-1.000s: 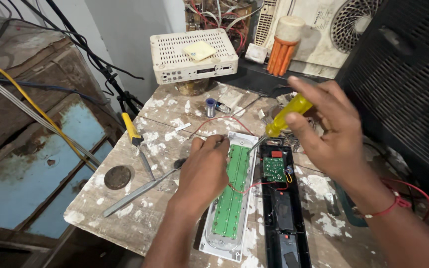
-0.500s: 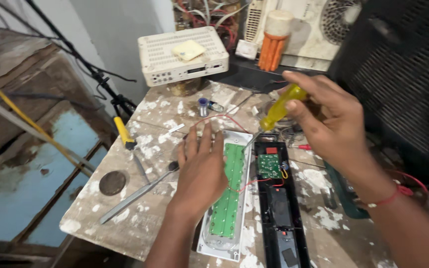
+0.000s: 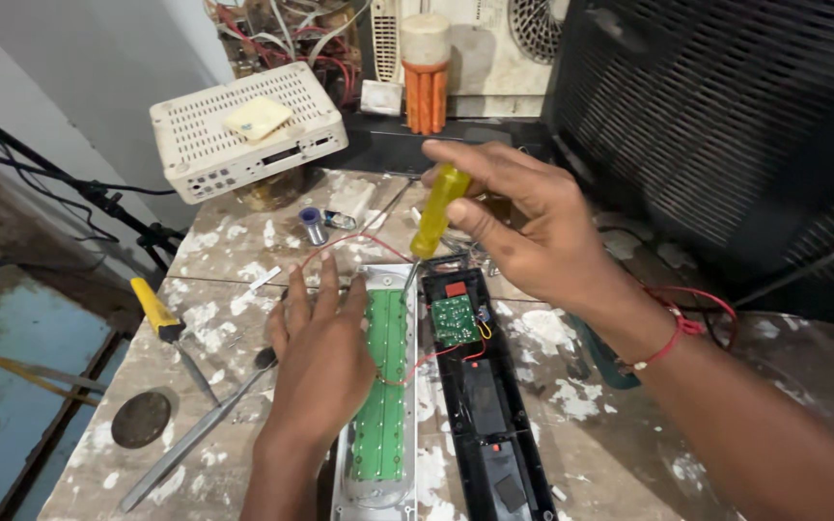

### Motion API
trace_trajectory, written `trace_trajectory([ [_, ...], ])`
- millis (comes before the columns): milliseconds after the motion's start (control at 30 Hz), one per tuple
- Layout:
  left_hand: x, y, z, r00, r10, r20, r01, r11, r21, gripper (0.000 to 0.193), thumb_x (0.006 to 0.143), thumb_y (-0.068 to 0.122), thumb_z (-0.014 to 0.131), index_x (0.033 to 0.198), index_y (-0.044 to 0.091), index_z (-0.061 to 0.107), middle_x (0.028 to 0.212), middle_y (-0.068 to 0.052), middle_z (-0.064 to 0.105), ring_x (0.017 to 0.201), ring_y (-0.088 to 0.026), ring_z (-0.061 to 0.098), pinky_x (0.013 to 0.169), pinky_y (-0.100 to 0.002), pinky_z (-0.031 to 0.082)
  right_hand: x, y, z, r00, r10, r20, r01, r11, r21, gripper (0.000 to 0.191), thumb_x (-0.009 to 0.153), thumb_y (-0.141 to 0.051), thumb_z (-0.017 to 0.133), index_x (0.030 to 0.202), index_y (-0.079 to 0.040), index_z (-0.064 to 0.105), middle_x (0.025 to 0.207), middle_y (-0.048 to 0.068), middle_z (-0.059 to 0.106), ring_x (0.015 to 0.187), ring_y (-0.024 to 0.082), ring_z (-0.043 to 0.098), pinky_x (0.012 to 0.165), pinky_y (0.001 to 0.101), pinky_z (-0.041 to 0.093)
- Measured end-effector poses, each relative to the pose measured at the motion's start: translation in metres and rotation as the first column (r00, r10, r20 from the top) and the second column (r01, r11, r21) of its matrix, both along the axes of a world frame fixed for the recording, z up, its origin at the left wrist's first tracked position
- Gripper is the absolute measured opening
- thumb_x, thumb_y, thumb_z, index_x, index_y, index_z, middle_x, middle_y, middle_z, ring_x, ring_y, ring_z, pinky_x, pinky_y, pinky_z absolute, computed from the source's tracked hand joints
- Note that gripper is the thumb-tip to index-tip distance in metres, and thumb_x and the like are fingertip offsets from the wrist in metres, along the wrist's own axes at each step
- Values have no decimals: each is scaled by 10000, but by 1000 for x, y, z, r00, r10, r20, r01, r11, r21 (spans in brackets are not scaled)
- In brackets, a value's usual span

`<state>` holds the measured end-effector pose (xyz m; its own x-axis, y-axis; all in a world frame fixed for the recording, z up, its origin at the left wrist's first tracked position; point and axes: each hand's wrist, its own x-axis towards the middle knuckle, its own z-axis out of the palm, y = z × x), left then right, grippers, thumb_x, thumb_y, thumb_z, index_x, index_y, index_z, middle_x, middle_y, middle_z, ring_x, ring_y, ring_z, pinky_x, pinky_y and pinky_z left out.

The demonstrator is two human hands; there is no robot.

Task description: The person repairs an LED light fixture on a cluttered workbench, using a screwdriver to work on the green LED circuit board inside its white housing and handling red wires connected to a small circuit board, with a multimeter nearby.

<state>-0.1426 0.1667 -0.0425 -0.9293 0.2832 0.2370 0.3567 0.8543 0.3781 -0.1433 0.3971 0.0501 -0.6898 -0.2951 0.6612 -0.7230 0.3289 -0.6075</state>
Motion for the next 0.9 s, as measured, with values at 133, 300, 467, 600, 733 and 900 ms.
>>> trace_trajectory([
  [133, 1, 0, -1, 1000, -2, -4, 2, 1000, -10, 602, 840, 46, 551, 1442, 62, 541, 1658, -234, 251, 1483, -504, 118, 1119, -666, 90, 1, -3, -6, 1000, -8, 14, 9, 999, -42, 389, 1031, -95, 712, 1410, -46, 641, 1158, 39, 631, 1004, 85, 625, 832, 224, 572],
  [300, 1, 0, -1, 1000, 4, 25, -4, 1000, -17, 601, 847, 30, 534, 1448, 45, 534, 1660, -238, 237, 1496, -502, 88, 1134, -655, 72, -2, -10, -8, 1000, -23, 10, 24, 998, -56, 365, 988, -116, 761, 1337, -40, 684, 1117, 31, 613, 957, 92, 614, 756, 196, 576],
  [467, 1, 0, 0, 999, 7, 42, -6, 1000, -17, 604, 851, 30, 523, 1455, 46, 528, 1667, -228, 228, 1487, -499, 91, 1134, -657, 65, -1, -14, -9, 999, -33, -2, 33, 995, -95, 336, 985, -108, 765, 1292, -17, 668, 1150, 42, 621, 1054, 106, 696, 903, 265, 621],
  [600, 0, 1, 2, 999, 9, 53, -8, 1000, -23, 599, 849, 43, 532, 1448, 53, 530, 1673, -212, 224, 1495, -488, 95, 1134, -652, 75, -2, -15, -11, 989, -139, -50, 135, 988, -69, 325, 946, -103, 816, 1213, 5, 665, 1128, 43, 653, 1029, 107, 716, 873, 263, 621],
  [733, 0, 1, 4, 998, 9, 63, -7, 999, -34, 631, 836, 43, 542, 1466, 60, 508, 1671, -197, 230, 1530, -505, 97, 1121, -657, 74, -7, -17, -15, 996, -76, 45, 83, 979, -185, 328, 946, -92, 788, 1183, -11, 575, 1142, 46, 638, 1035, 95, 682, 869, 248, 623],
  [900, -2, 1, -1, 998, 15, 55, -13, 999, -44, 609, 853, 60, 555, 1460, 71, 519, 1664, -195, 255, 1484, -495, 108, 1124, -665, 81, -15, -13, -20, 991, 49, 128, -7, 950, -313, 371, 954, -72, 757, 1163, -34, 453, 1058, 66, 681, 996, 103, 678, 866, 231, 591],
])
